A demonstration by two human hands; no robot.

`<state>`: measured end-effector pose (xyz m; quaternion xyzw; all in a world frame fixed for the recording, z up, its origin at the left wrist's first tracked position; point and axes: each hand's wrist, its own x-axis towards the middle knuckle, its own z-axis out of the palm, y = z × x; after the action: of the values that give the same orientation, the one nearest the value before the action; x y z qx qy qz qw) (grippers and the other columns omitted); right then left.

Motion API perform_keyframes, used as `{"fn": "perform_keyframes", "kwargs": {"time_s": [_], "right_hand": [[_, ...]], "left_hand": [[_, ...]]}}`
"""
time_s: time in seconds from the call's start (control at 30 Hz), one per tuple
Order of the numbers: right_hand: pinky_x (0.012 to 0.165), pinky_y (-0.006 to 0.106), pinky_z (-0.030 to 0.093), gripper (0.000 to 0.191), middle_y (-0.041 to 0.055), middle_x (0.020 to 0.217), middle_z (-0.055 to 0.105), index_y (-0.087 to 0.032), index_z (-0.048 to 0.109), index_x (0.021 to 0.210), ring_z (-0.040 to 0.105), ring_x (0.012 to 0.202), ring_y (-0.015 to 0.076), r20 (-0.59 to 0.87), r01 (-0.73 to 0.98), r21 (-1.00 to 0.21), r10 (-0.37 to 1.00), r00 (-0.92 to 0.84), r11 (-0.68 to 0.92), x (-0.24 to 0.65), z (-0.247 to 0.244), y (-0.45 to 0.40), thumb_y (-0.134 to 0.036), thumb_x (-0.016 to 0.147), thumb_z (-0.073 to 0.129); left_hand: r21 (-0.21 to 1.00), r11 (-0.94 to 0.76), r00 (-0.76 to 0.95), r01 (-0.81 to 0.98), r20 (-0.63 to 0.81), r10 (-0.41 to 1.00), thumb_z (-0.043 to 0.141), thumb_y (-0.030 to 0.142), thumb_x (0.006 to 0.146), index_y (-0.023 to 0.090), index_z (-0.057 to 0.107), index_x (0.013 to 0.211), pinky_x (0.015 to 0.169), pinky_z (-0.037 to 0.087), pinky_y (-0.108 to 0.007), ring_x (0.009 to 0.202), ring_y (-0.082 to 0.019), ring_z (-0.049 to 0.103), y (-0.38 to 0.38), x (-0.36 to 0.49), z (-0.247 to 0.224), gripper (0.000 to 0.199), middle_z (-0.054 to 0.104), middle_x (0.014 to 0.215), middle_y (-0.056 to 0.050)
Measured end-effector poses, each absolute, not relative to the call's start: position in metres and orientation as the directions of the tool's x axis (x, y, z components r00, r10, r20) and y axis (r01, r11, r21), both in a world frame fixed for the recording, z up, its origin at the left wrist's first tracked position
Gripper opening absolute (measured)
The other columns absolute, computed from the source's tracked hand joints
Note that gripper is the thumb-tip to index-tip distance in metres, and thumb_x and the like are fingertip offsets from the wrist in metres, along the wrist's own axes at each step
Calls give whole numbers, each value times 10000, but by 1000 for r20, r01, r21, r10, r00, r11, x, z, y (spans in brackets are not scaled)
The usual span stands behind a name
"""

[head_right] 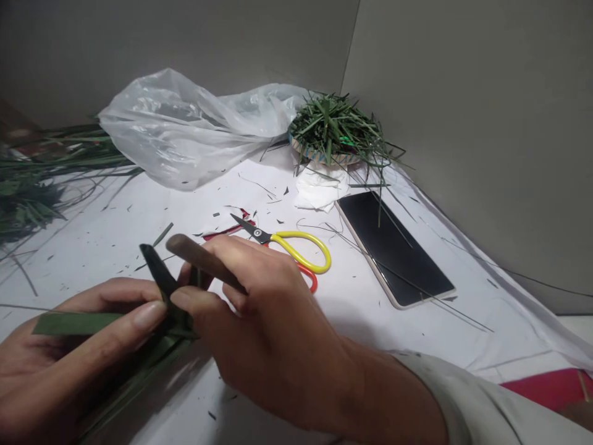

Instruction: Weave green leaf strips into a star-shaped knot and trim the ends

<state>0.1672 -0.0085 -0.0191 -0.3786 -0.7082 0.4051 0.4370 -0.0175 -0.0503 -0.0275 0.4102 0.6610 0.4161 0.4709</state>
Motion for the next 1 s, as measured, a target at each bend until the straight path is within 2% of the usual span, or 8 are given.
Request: {"fn": "perform_keyframes", "kwargs": {"time_s": [0.1, 0.2, 0.3, 0.5, 0.63, 0.77, 0.87, 1.0], "right_hand": [[633, 142, 434, 120, -108, 669, 513, -191, 604, 808, 471, 574, 22, 277, 124, -933, 894, -351, 338, 168, -21, -8, -106, 880, 646], [682, 154, 451, 127, -98, 711, 542, -180, 604, 793, 480, 583, 20, 278, 99, -937, 886, -371, 335, 168, -23, -7, -114, 887, 659], [703, 167, 465, 126, -77, 751, 560, -170, 603, 803, 476, 587, 26, 349, 48, -917, 856, -381, 395, 167, -24, -6, -145, 921, 641], [639, 178, 457, 120, -32, 789, 592, -168, 611, 831, 537, 682, 59, 418, -10, -893, 821, -389, 450, 168, -27, -5, -160, 951, 610], [684, 176, 472, 126, -22, 795, 604, -171, 607, 829, 561, 739, 74, 446, -8, -878, 812, -377, 479, 167, -28, -5, -164, 955, 603], [716, 130, 461, 113, -52, 809, 612, -183, 603, 829, 566, 766, 50, 424, 48, -882, 833, -354, 469, 166, -28, -8, -110, 911, 632], [645, 124, 451, 99, -66, 850, 620, -198, 627, 884, 554, 721, 35, 403, 99, -885, 856, -325, 454, 167, -27, -10, -101, 885, 644], [573, 144, 433, 31, -50, 832, 633, -198, 654, 893, 544, 675, 44, 426, 157, -857, 846, -320, 491, 167, -27, -11, -167, 893, 648]], "left_hand": [[915, 403, -163, 17, -396, 904, 852, 494, 649, 277, 744, 779, 436, 523, -222, 519, -204, 676, -52, -20, -31, 275, 730, 602, -16], [894, 432, -108, -118, -444, 890, 859, 469, 653, 264, 744, 758, 432, 522, -235, 506, -200, 664, -50, -18, -34, 258, 736, 613, -44], [881, 433, -80, -189, -453, 888, 879, 433, 646, 255, 759, 744, 442, 531, -219, 518, -194, 680, -47, -13, -33, 236, 752, 627, -60], [883, 388, -50, -265, -415, 909, 877, 398, 663, 260, 801, 785, 498, 597, -247, 573, -229, 736, -45, -12, -26, 200, 759, 649, -49], [902, 376, -38, -213, -392, 919, 889, 425, 639, 259, 802, 772, 530, 603, -235, 583, -214, 740, -43, -12, -27, 230, 789, 717, -48], [943, 324, -97, -76, -330, 939, 884, 438, 650, 300, 797, 798, 537, 590, -217, 612, -207, 745, -42, -14, -31, 221, 803, 755, -33], [959, 279, -113, 44, -273, 955, 862, 482, 652, 266, 794, 756, 484, 571, -221, 575, -220, 726, -43, -15, -29, 249, 765, 665, -44], [957, 283, -106, 67, -275, 956, 866, 484, 649, 281, 781, 753, 461, 554, -213, 540, -202, 704, -46, -18, -30, 244, 756, 640, -29]]}}
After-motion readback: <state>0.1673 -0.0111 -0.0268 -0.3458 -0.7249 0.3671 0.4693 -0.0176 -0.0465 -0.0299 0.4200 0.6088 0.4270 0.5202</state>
